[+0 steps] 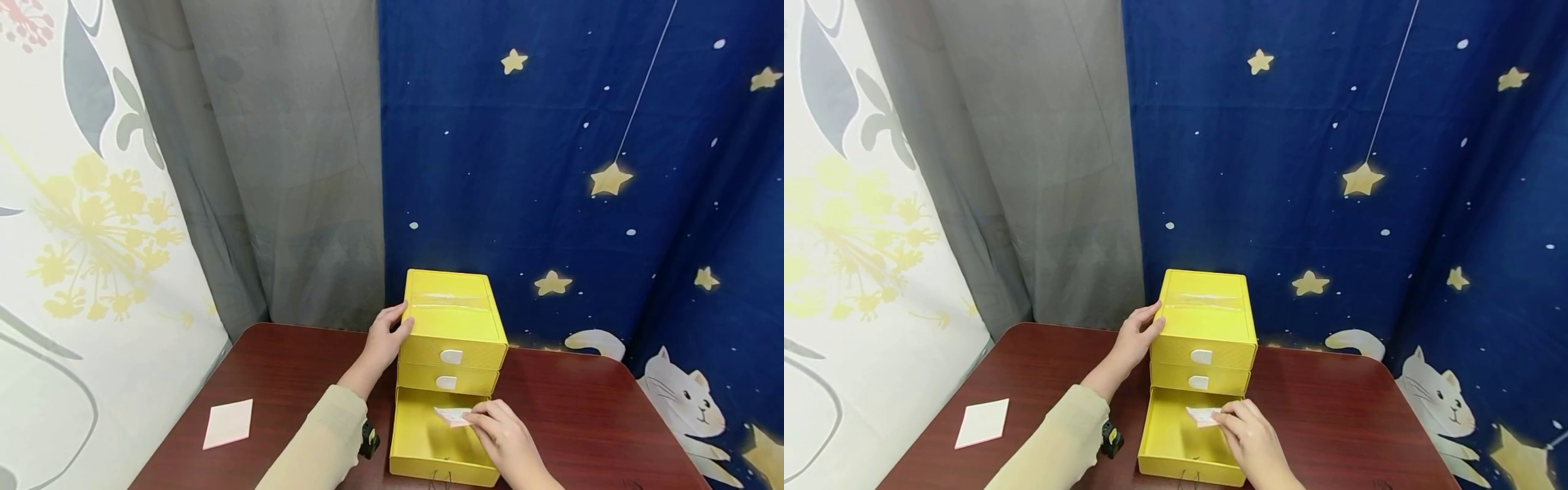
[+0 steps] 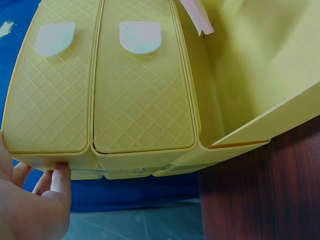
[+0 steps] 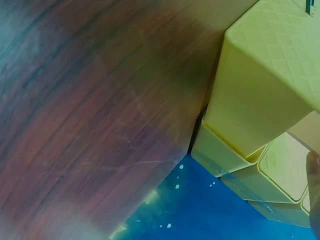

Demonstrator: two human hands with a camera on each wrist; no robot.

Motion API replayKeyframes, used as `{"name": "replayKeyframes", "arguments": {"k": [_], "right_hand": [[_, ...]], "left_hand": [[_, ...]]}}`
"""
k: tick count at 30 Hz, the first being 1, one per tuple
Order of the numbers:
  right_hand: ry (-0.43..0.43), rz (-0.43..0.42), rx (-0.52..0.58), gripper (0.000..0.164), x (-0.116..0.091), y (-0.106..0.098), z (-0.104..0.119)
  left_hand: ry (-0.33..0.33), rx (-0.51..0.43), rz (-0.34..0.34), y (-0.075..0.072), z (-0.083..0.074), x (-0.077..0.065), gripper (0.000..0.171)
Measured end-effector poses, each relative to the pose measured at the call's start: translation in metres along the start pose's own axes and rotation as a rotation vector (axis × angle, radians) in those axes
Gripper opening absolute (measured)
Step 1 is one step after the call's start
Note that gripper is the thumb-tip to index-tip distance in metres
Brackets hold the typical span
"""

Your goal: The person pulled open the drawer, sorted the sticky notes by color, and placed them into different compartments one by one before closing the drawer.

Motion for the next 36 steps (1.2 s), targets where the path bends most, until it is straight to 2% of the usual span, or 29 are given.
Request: {"name": "replayKeyframes", "arguments": {"k": [3, 5, 11, 15, 26, 32, 36], "right_hand": [[0.071, 0.008, 0.012, 0.026, 0.000, 0.001, -0.002], [0.121, 0.004, 0.016, 0.031, -0.001, 0.002, -0.004], [0.265, -0.009, 0.044, 0.029, -0.003, 0.005, -0.010], [0.315, -0.011, 0.039, 0.026, -0.003, 0.006, -0.012], [0.334, 0.001, -0.016, 0.029, -0.004, 0.008, -0.010], [0.258, 0.046, -0.130, 0.036, -0.003, 0.011, -0.006], [0.215, 0.065, -0.167, 0.037, -0.003, 0.014, -0.005]], "left_hand": [[0.005, -0.007, 0.004, 0.000, -0.001, 0.000, 0.050], [0.005, -0.005, 0.005, 0.000, -0.001, 0.000, 0.050], [0.009, 0.007, -0.003, 0.000, -0.001, -0.001, 0.051], [0.008, 0.012, -0.010, -0.001, 0.000, -0.001, 0.051], [-0.001, 0.012, -0.016, 0.000, 0.001, 0.001, 0.050], [-0.010, 0.000, -0.010, 0.000, 0.001, 0.001, 0.050], [-0.008, 0.000, -0.007, 0.000, 0.001, 0.001, 0.050]]}}
Point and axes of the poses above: each hand's wrist, its own x-axis towards the middle knuckle, its own y-axis out of the palm, z = x × y, the point moved 6 cm from there along x, towards the middle knuckle, and after that the axes turned 8 degrees about -y, right-handed, at the moved point
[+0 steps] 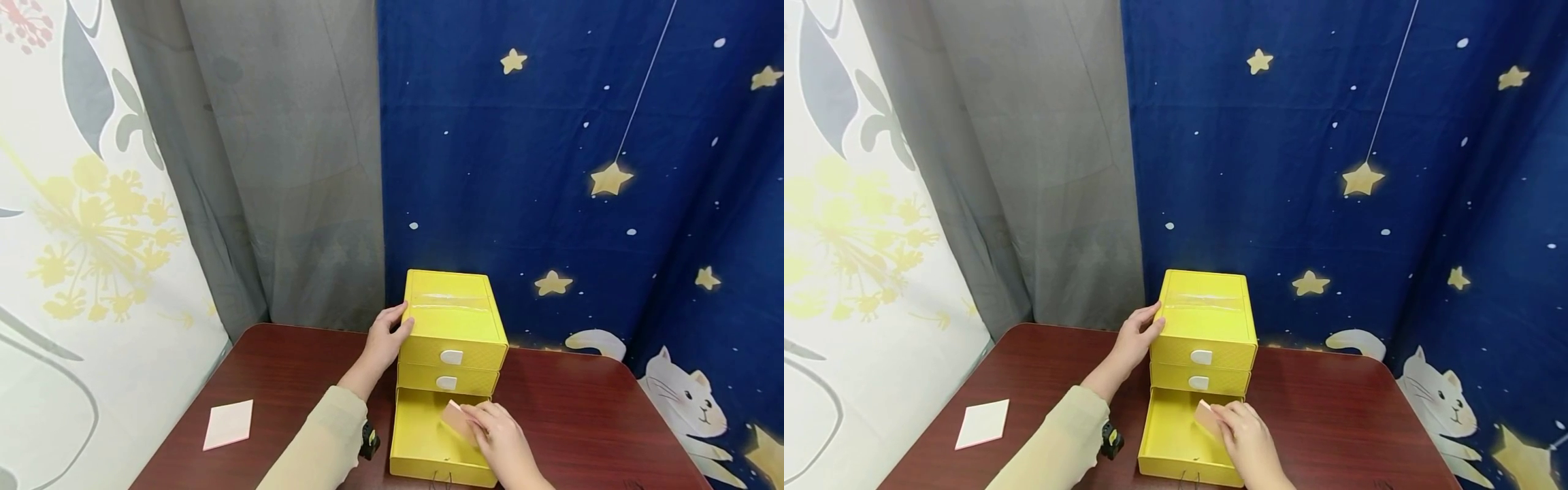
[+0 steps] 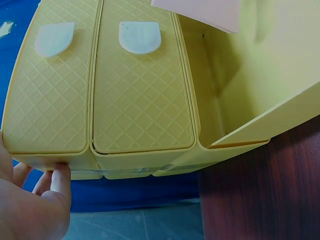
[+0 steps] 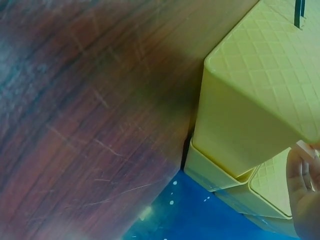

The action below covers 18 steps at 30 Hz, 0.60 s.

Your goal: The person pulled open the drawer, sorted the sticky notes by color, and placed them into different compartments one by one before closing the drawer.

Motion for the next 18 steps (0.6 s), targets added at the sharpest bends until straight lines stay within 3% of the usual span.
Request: {"name": "replayKeyframes", "arguments": {"k": [5, 13, 18], "right_hand": [[0.013, 0.008, -0.012, 0.037, 0.0003, 0.0021, -0.0002], [0.102, 0.043, 0.023, 0.038, 0.0006, 0.0052, 0.0005], [0.095, 0.063, 0.025, 0.036, -0.0003, 0.0082, 0.0015]], "left_hand": [[0.003, 0.000, 0.005, 0.0006, -0.0006, 0.0002, 0.050], [0.007, 0.002, 0.004, 0.0000, -0.0008, -0.0008, 0.051], [0.009, 0.006, 0.002, -0.0002, -0.0005, -0.0008, 0.051]]}}
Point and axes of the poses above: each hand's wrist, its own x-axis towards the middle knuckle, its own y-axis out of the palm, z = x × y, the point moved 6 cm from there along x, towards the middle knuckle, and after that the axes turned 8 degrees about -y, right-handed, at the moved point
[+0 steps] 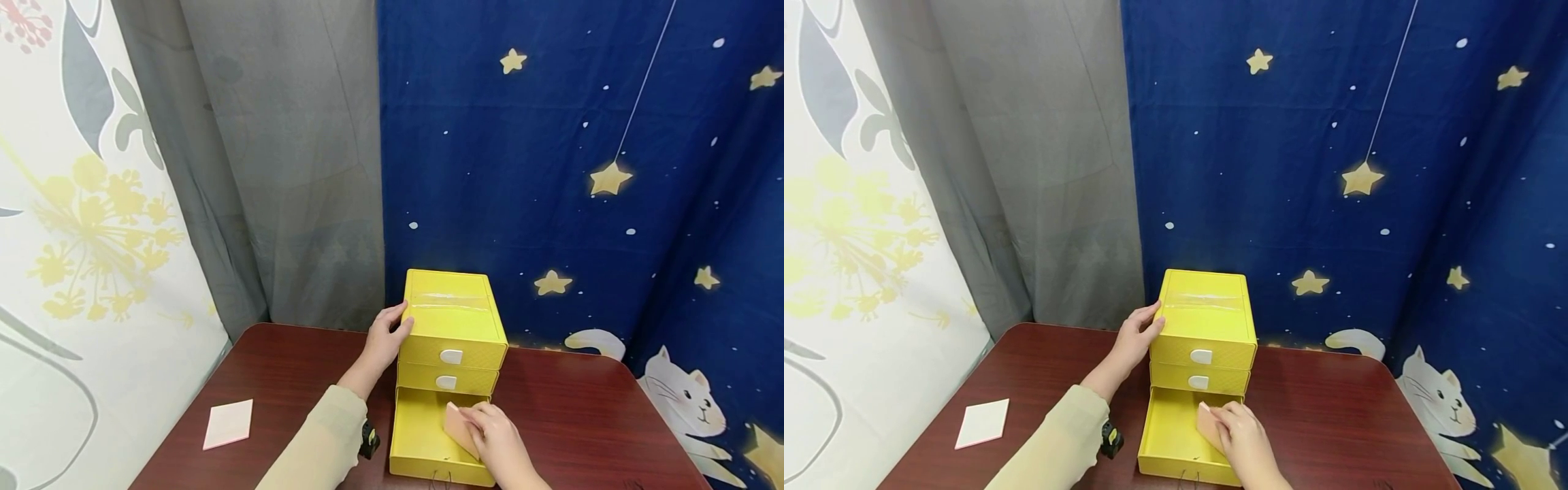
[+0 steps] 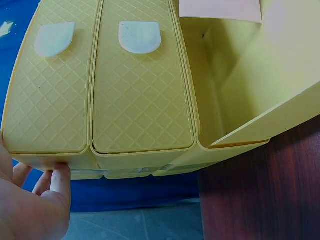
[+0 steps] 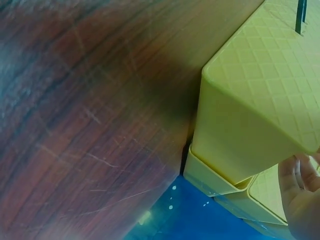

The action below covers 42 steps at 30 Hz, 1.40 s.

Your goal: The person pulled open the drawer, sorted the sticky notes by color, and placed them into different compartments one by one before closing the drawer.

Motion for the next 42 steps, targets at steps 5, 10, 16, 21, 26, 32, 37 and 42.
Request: {"name": "replayKeyframes", "arguments": {"k": [5, 10, 16, 21, 26, 32, 37, 42], "right_hand": [[-0.025, 0.015, -0.043, 0.033, 0.000, 0.002, 0.000], [-0.049, 0.038, -0.105, 0.030, 0.001, 0.003, -0.001], [-0.084, 0.056, -0.203, 0.028, 0.003, 0.002, 0.000], [-0.094, 0.064, -0.232, 0.031, 0.002, 0.002, 0.000], [-0.096, 0.068, -0.238, 0.033, 0.001, 0.003, -0.001], [-0.104, 0.063, -0.227, 0.032, 0.000, 0.001, -0.001], [-0.109, 0.036, -0.231, 0.030, 0.002, -0.005, -0.001], [-0.089, -0.066, -0.166, 0.025, 0.011, -0.023, -0.005]], "left_hand": [[-0.002, -0.002, 0.002, 0.000, 0.000, 0.000, 0.051], [-0.001, -0.007, 0.007, 0.000, 0.000, 0.000, 0.051], [-0.001, -0.012, 0.013, 0.000, 0.000, 0.000, 0.051], [0.003, -0.012, 0.009, 0.000, -0.001, 0.000, 0.051], [0.000, -0.015, 0.011, 0.000, 0.001, 0.000, 0.051], [0.003, -0.012, 0.000, -0.001, 0.001, 0.001, 0.051], [0.000, -0.006, -0.005, 0.000, 0.001, 0.001, 0.050], [-0.002, -0.008, -0.016, 0.001, 0.001, 0.001, 0.050]]}}
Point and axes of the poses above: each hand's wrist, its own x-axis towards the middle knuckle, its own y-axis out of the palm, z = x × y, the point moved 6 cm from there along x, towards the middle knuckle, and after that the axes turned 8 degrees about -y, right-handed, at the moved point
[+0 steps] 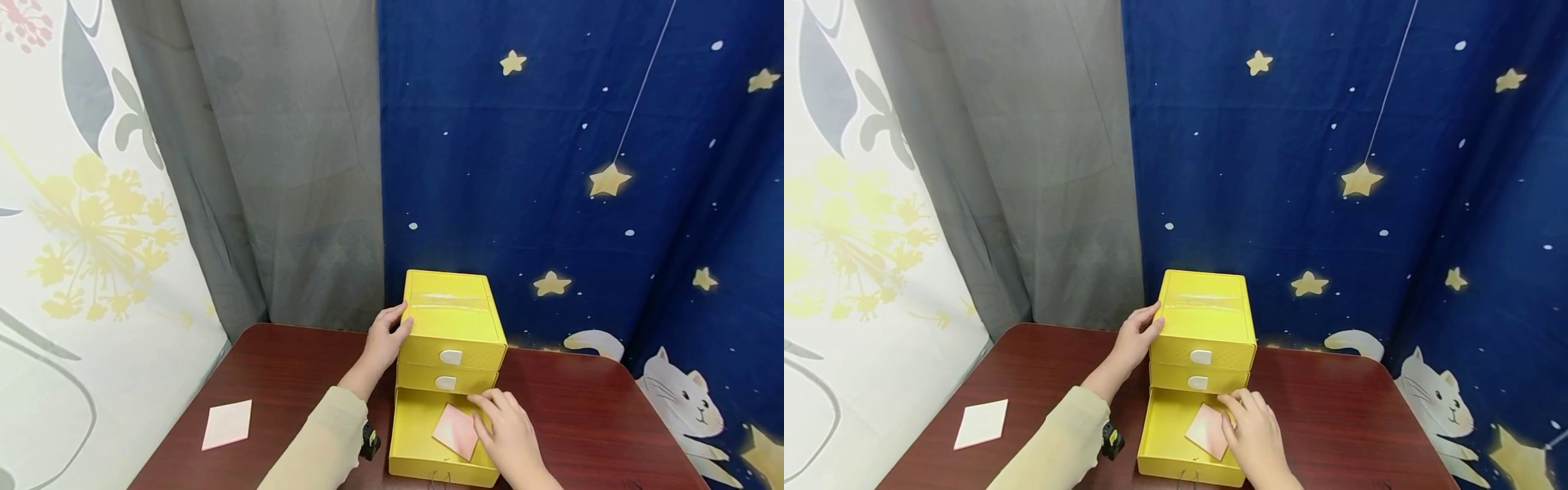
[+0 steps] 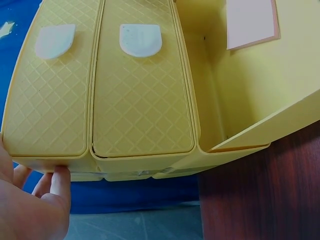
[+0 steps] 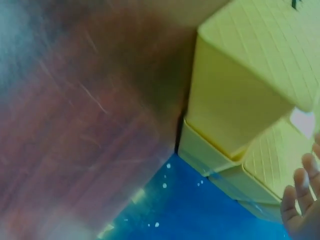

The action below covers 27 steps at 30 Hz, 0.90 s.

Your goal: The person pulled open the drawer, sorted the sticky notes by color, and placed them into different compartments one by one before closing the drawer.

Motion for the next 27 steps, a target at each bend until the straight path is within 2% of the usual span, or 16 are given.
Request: {"name": "replayKeyframes", "arguments": {"k": [8, 14, 18, 22, 27], "right_hand": [[0.136, -0.175, 0.132, 0.025, 0.022, -0.033, -0.021], [0.236, -0.227, 0.205, 0.028, 0.047, -0.055, -0.040], [0.301, -0.151, 0.260, 0.036, 0.066, -0.060, -0.055], [0.319, -0.040, 0.309, 0.047, 0.084, -0.058, -0.071], [0.381, 0.115, 0.405, 0.060, 0.103, -0.051, -0.089]], "left_hand": [[-0.009, 0.006, -0.012, -0.001, -0.002, -0.001, 0.050], [-0.038, -0.036, 0.031, -0.003, -0.001, -0.001, 0.055], [-0.078, -0.111, 0.066, -0.006, 0.002, 0.000, 0.055], [-0.107, -0.184, 0.076, -0.012, 0.003, -0.002, 0.052], [-0.069, -0.159, 0.067, -0.031, 0.012, -0.009, 0.052]]}}
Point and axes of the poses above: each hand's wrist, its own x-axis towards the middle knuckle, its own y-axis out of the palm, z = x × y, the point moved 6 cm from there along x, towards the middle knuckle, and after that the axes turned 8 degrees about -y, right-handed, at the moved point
